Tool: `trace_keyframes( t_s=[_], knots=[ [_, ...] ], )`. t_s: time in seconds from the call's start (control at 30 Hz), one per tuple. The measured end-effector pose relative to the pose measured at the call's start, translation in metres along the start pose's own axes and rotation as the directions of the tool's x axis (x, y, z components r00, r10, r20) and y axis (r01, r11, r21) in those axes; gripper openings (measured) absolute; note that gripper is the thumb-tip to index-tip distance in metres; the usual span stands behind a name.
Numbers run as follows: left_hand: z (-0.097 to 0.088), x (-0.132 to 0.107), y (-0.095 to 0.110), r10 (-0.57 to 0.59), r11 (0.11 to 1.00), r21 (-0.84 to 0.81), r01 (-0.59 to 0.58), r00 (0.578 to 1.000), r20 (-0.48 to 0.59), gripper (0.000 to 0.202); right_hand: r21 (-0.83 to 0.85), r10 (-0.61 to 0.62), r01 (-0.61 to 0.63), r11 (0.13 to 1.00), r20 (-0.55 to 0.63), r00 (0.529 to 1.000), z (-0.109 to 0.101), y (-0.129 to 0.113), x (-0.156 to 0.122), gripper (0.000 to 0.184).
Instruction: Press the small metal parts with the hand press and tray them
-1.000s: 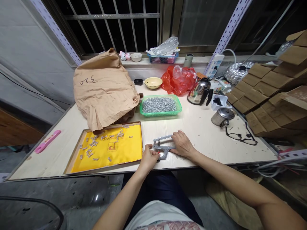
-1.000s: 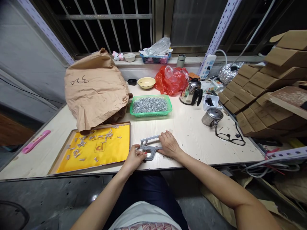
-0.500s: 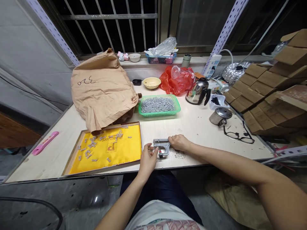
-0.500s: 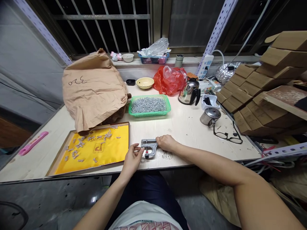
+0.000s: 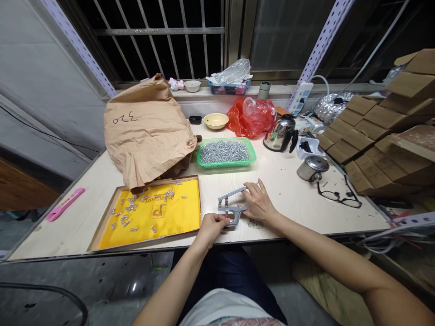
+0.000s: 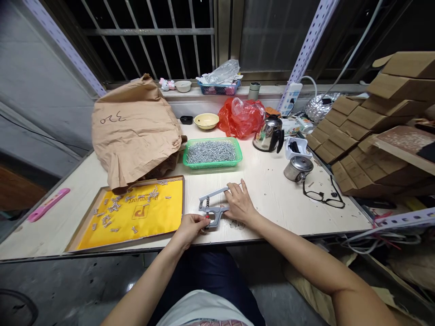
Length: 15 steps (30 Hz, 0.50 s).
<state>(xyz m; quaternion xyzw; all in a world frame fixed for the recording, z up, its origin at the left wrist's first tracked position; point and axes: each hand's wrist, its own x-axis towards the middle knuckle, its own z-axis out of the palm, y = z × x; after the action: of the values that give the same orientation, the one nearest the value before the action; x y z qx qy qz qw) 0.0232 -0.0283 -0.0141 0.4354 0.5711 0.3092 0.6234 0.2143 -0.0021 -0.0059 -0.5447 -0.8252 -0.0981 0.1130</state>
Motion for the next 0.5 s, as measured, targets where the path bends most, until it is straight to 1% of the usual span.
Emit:
trace_keyframes(
  t_s=[0.07,0.17,0.23,0.27,0.33,0.37,0.43,0.5],
  knots=[
    [0.002,0.000,-0.002,0.007,1.000,0.006,-0.007,1.000,-0.025,0.020,0.036,0.040,-0.037,0.999,-0.059,0.997,0.004,0.002,-0.004,0.053],
    [0.005,0.002,-0.001,0.078,0.997,-0.002,-0.079,0.991,-0.106,0.021,0.055,0.108,-0.103,0.993,-0.088,0.990,0.009,0.006,-0.010,0.062],
    [0.004,0.010,0.007,0.153,0.988,0.024,-0.151,0.978,-0.143,0.024,0.063,0.148,-0.142,0.988,-0.110,0.983,0.013,0.010,-0.012,0.063],
    [0.004,0.017,0.015,0.202,0.979,0.057,-0.195,0.966,-0.162,0.024,0.063,0.162,-0.155,0.986,-0.123,0.979,0.014,0.012,-0.014,0.063],
    [0.003,0.036,0.037,0.315,0.946,0.150,-0.288,0.926,-0.208,0.024,0.052,0.171,-0.165,0.985,-0.137,0.976,0.016,0.016,-0.016,0.063],
    [0.003,0.048,0.052,0.389,0.916,0.205,-0.345,0.891,-0.236,0.025,0.041,0.170,-0.165,0.985,-0.139,0.976,0.018,0.017,-0.017,0.062],
    [0.003,0.074,0.086,0.487,0.864,0.277,-0.421,0.838,-0.246,0.027,0.021,0.158,-0.157,0.987,-0.128,0.979,0.021,0.019,-0.020,0.061],
    [0.001,0.096,0.119,0.558,0.817,0.340,-0.466,0.787,-0.263,0.023,0.011,0.148,-0.148,0.989,-0.128,0.981,0.025,0.019,-0.022,0.062]
  ],
)
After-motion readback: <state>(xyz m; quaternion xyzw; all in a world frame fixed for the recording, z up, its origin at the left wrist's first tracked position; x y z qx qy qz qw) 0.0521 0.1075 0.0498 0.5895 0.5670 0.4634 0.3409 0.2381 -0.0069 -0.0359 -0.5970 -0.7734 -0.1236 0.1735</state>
